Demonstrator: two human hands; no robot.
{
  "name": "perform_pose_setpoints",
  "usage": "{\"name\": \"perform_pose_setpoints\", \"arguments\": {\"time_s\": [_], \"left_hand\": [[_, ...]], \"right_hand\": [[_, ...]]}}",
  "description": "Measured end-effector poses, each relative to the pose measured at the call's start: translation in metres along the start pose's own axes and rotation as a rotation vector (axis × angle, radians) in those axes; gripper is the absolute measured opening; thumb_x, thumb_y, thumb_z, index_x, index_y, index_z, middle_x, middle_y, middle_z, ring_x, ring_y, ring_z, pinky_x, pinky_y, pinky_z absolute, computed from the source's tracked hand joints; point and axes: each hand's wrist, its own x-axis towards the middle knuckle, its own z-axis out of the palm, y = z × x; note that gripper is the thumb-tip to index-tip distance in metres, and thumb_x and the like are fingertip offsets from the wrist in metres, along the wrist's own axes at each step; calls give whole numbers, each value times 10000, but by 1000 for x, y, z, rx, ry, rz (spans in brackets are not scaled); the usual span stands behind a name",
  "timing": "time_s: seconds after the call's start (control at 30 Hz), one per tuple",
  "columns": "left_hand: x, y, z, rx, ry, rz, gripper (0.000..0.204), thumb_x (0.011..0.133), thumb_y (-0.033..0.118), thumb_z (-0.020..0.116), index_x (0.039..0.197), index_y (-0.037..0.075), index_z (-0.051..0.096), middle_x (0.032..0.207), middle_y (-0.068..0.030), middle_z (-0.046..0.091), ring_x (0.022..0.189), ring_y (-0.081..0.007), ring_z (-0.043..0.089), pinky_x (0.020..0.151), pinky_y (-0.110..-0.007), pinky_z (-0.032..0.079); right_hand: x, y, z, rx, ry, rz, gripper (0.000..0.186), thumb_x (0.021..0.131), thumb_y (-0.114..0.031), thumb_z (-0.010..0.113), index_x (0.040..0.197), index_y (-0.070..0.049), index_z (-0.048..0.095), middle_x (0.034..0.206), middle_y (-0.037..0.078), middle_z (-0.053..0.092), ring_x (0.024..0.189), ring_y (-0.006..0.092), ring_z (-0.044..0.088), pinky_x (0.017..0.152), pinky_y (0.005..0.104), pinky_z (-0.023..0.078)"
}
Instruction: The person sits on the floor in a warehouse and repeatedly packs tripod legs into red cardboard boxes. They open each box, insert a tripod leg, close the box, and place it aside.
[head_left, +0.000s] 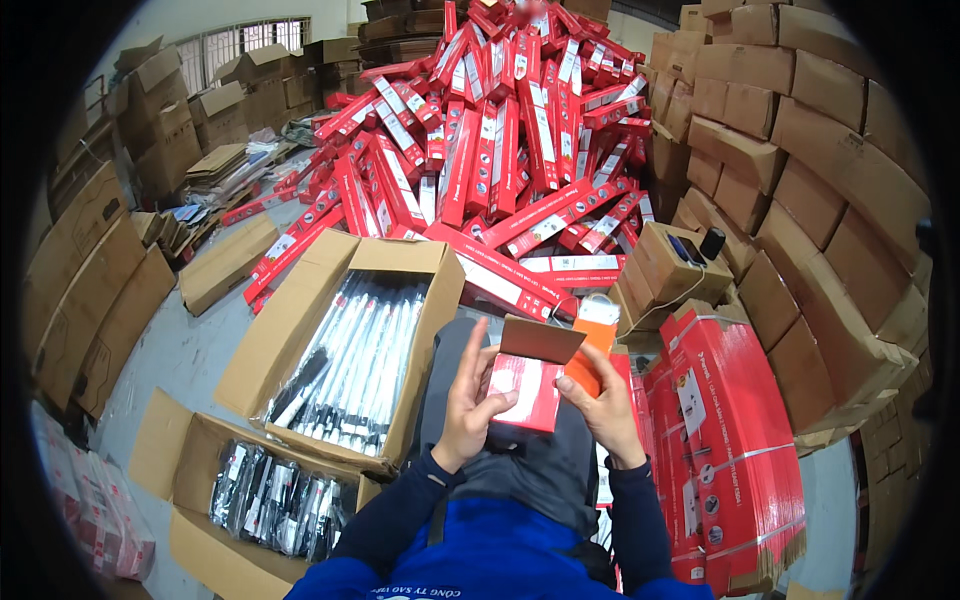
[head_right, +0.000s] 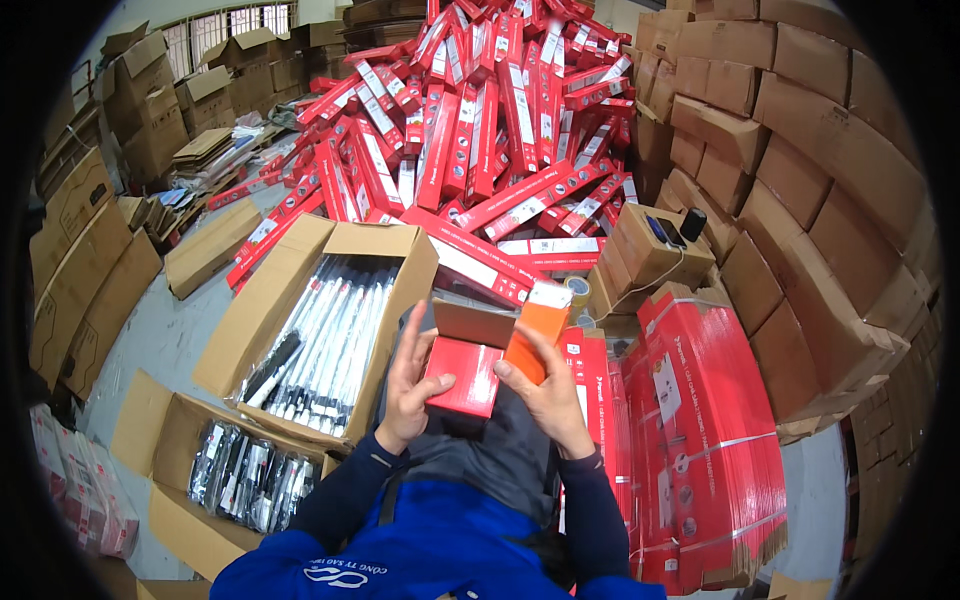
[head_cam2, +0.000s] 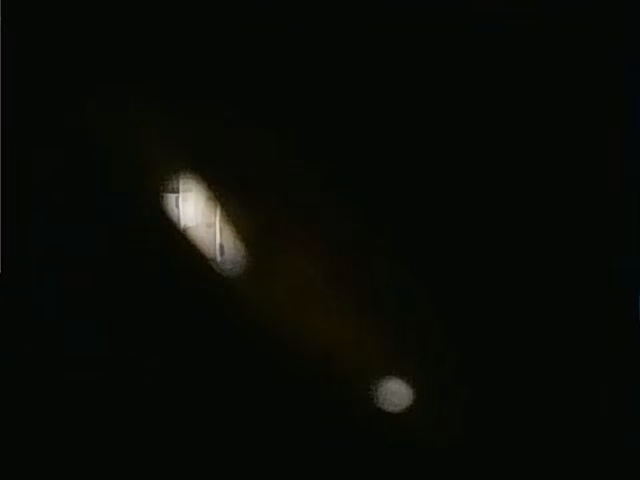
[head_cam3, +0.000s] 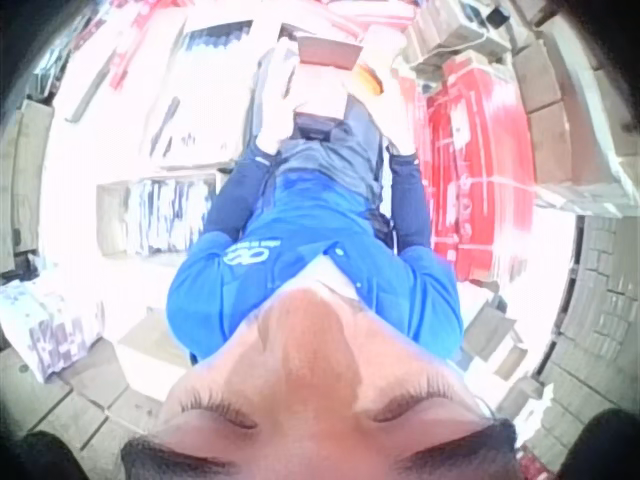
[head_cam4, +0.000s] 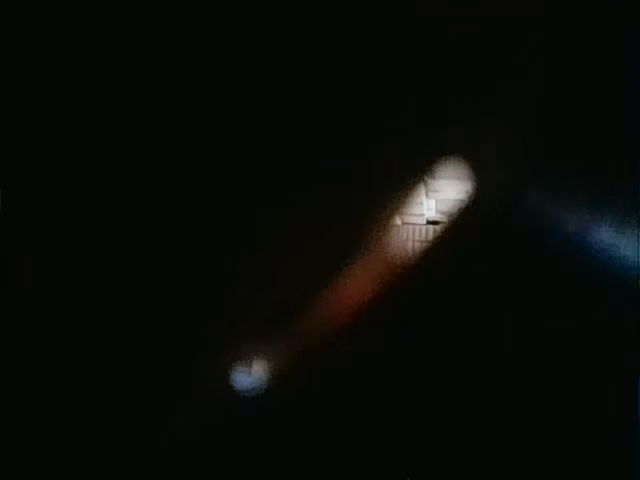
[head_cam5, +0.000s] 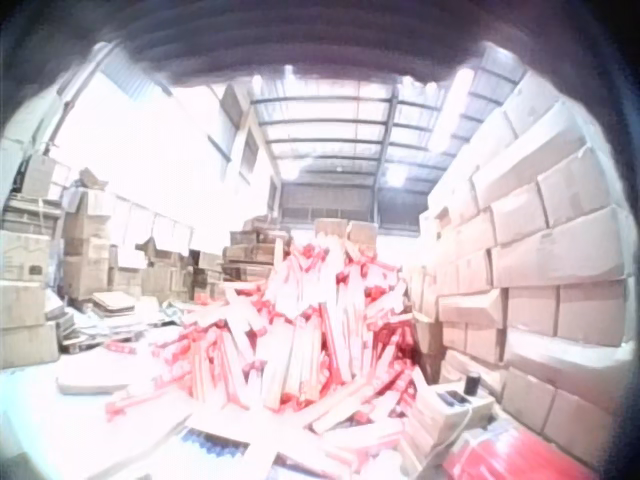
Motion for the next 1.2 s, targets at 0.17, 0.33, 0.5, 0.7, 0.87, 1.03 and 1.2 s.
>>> {"name": "perform_pose_setpoints", "arguments": {"time_s": [0.17, 0.33, 0.5, 0.7, 0.87, 1.03, 1.2], "left_hand": [[5, -15, -1, -144, 9, 126, 298, 879, 138, 586, 1152, 24, 550, 1300, -158, 548, 1201, -223, 556, 1081, -364, 423], [2, -25, -4, 208, -46, 275, 396, 883, 208, 624, 1198, 47, 447, 1406, -191, 458, 1245, -249, 511, 1100, -389, 398], [-6, -22, -3, 160, -3, 211, 421, 872, 47, 600, 1255, 34, 428, 1424, -186, 455, 1284, -245, 491, 1126, -374, 363], [6, 26, -5, 1, -19, 2, 668, 1043, 447, 262, 1408, -66, 483, 1402, -141, 504, 1307, -204, 496, 1159, -331, 304], [22, 72, -10, 76, -105, -78, 827, 1069, 658, 209, 1202, -34, 641, 1043, -75, 671, 1027, -132, 612, 937, -270, 433], [19, 69, -11, -64, 125, -311, 358, 1094, 310, 513, 887, 38, 621, 714, 64, 562, 607, 15, 426, 549, -196, 322], [3, 50, -36, 341, 189, -149, 398, 1063, 200, 594, 696, 61, 532, 678, 79, 459, 629, 0, 355, 557, -221, 286]], "right_hand": [[2, -39, -15, 194, 140, -240, 886, 950, -143, 686, 1645, -92, 138, 1574, 166, 391, 1281, 227, 568, 1038, 351, 493], [6, -78, -29, 462, 86, -293, 877, 986, -418, 618, 1646, -90, 142, 1389, 195, 563, 973, 186, 649, 717, 296, 582], [16, -94, -23, 111, -309, -291, 804, 939, -437, 732, 1537, 8, 428, 1466, 146, 551, 1258, 198, 597, 1053, 334, 476], [18, -118, -27, -91, -515, -95, 670, 884, -237, 806, 1461, -17, 546, 1287, 109, 667, 1162, 153, 624, 1030, 322, 484], [26, -130, -26, -123, -552, -22, 704, 854, -272, 818, 1448, -1, 554, 1276, 123, 668, 1149, 162, 638, 1021, 323, 495], [33, -140, -20, -183, -589, -38, 628, 903, -316, 783, 1419, -20, 583, 1196, 114, 701, 1066, 146, 661, 958, 309, 518], [37, -147, -46, -427, -656, -79, 539, 918, -370, 765, 1303, -4, 669, 1045, 134, 751, 986, 147, 705, 921, 295, 528]]}}
